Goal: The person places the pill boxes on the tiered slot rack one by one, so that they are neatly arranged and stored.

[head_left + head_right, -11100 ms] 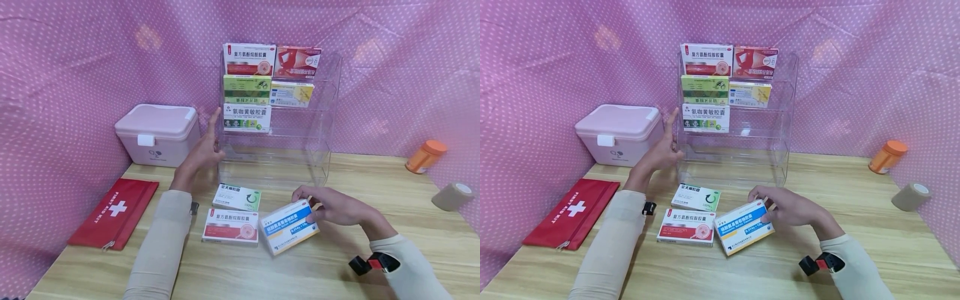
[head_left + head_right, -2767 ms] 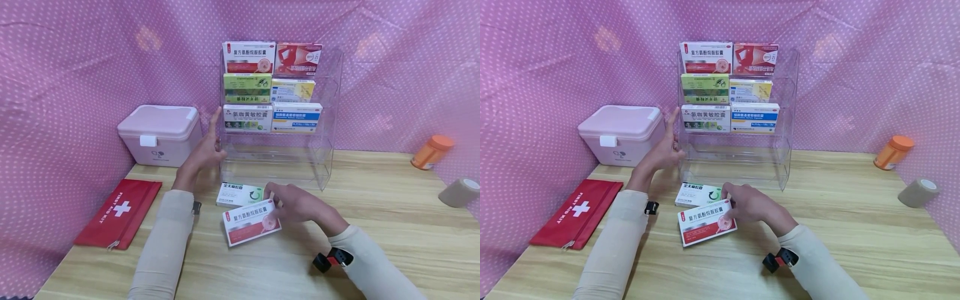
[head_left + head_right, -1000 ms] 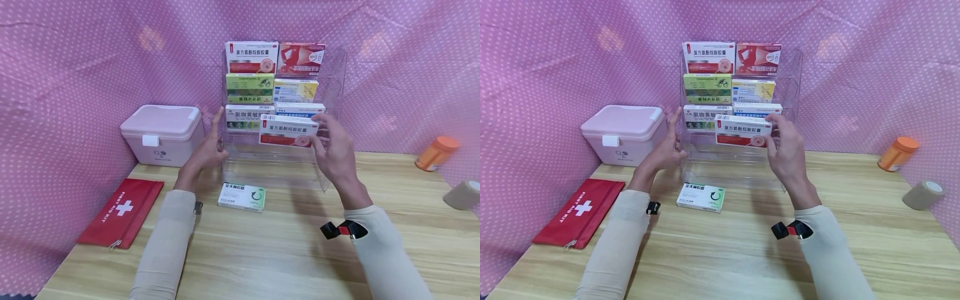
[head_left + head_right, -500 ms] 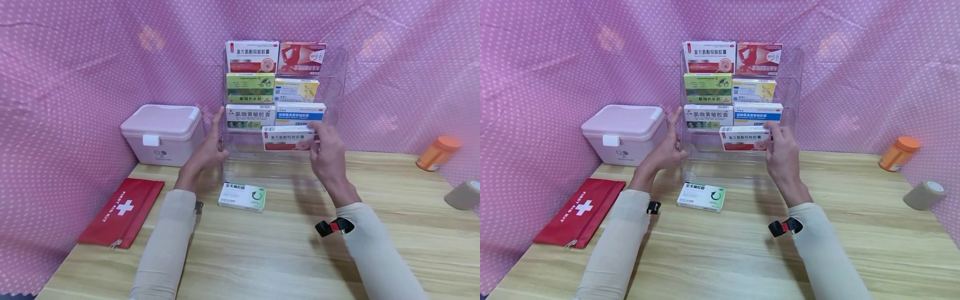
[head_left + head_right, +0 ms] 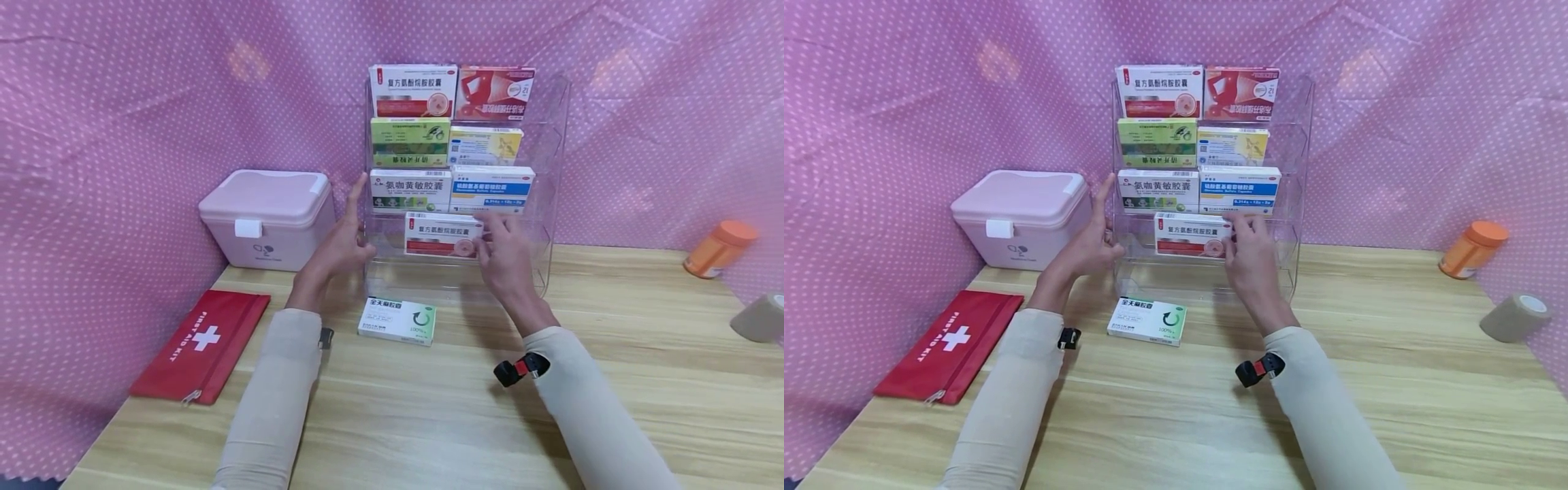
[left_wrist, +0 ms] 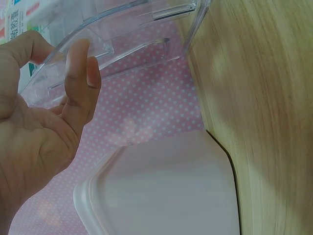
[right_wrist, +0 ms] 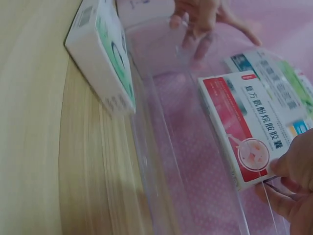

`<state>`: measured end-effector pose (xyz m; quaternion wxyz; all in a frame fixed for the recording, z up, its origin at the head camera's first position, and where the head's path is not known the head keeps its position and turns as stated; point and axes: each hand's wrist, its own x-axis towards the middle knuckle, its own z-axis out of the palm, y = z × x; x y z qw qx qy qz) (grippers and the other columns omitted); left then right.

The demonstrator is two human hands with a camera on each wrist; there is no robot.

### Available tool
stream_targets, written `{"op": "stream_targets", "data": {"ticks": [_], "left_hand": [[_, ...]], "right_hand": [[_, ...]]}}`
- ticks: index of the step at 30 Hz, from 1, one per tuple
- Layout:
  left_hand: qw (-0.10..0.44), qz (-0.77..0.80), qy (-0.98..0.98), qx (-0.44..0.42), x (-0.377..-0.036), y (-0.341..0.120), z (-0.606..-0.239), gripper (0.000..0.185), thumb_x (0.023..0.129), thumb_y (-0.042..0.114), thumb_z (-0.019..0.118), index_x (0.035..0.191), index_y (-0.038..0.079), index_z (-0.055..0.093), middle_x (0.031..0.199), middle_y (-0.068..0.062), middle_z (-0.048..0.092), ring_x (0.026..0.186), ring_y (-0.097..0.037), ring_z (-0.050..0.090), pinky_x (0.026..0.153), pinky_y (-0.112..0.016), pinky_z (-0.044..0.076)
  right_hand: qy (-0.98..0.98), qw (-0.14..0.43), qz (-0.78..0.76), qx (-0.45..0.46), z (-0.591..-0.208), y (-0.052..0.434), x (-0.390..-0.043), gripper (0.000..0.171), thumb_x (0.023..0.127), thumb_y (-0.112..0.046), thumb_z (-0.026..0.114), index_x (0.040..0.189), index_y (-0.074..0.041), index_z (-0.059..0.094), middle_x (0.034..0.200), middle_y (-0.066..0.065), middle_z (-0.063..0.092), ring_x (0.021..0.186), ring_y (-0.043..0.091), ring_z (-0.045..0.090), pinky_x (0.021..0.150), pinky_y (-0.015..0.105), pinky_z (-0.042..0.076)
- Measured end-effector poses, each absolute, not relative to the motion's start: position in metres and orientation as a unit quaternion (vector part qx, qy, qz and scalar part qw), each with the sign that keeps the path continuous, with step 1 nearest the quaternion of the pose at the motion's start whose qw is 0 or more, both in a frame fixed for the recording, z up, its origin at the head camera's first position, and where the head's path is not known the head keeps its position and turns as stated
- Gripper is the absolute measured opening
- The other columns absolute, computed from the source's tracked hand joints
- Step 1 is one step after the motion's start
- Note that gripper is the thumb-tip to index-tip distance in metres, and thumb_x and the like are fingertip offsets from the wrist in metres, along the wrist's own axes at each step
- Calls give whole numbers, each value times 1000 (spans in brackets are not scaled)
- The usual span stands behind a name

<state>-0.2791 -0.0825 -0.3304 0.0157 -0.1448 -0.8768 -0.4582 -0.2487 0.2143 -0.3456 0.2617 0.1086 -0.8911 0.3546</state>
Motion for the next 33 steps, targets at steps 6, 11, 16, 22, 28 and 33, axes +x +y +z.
{"op": "stream_targets", "data": {"ticks": [6, 11, 16, 22, 28, 33], "left_hand": [[15, -459, -877, -141, -279, -80, -330, 139, 85, -10, 72, 160, 68, -16, 172, -24, 35, 89, -29, 62, 70, -36, 59], [13, -458, -878, -137, -279, -79, -327, 139, 86, -10, 73, 160, 67, -16, 180, -19, 19, 85, -29, 61, 66, -35, 57], [9, -457, -880, -131, -278, -80, -326, 140, 86, -10, 73, 158, 70, -17, 179, -20, 22, 86, -29, 61, 68, -36, 57], [14, -456, -881, -130, -278, -80, -328, 141, 85, -10, 73, 158, 71, -16, 177, -23, 26, 85, -29, 60, 69, -37, 58], [12, -458, -880, -130, -278, -80, -329, 139, 86, -9, 73, 159, 69, -16, 178, -21, 25, 83, -28, 60, 67, -36, 57], [10, -455, -881, -127, -277, -81, -328, 139, 86, -9, 72, 158, 70, -17, 178, -21, 24, 88, -29, 62, 68, -35, 57]], "right_hand": [[-918, 207, 310, 134, -340, 187, -249, 61, 102, -4, 66, 160, -16, 52, 134, 22, 60, 109, 36, 66, 93, 50, 62], [-922, 179, 305, 160, -340, 174, -248, 66, 107, -4, 55, 169, -18, 37, 136, 25, 56, 99, 35, 63, 85, 46, 62], [-927, 154, 306, 154, -341, 172, -245, 73, 107, -4, 53, 173, -20, 26, 142, 24, 51, 110, 37, 63, 95, 49, 62], [-925, 130, 321, 159, -339, 175, -247, 76, 104, -1, 55, 171, -16, 24, 154, 22, 54, 142, 40, 56, 122, 57, 46], [-930, 115, 316, 147, -335, 182, -243, 77, 103, -3, 59, 170, -12, 22, 157, 24, 55, 145, 43, 55, 122, 60, 45], [-937, 115, 300, 134, -328, 184, -236, 73, 102, -6, 63, 166, -11, 30, 160, 23, 51, 140, 43, 57, 116, 61, 50]]}}
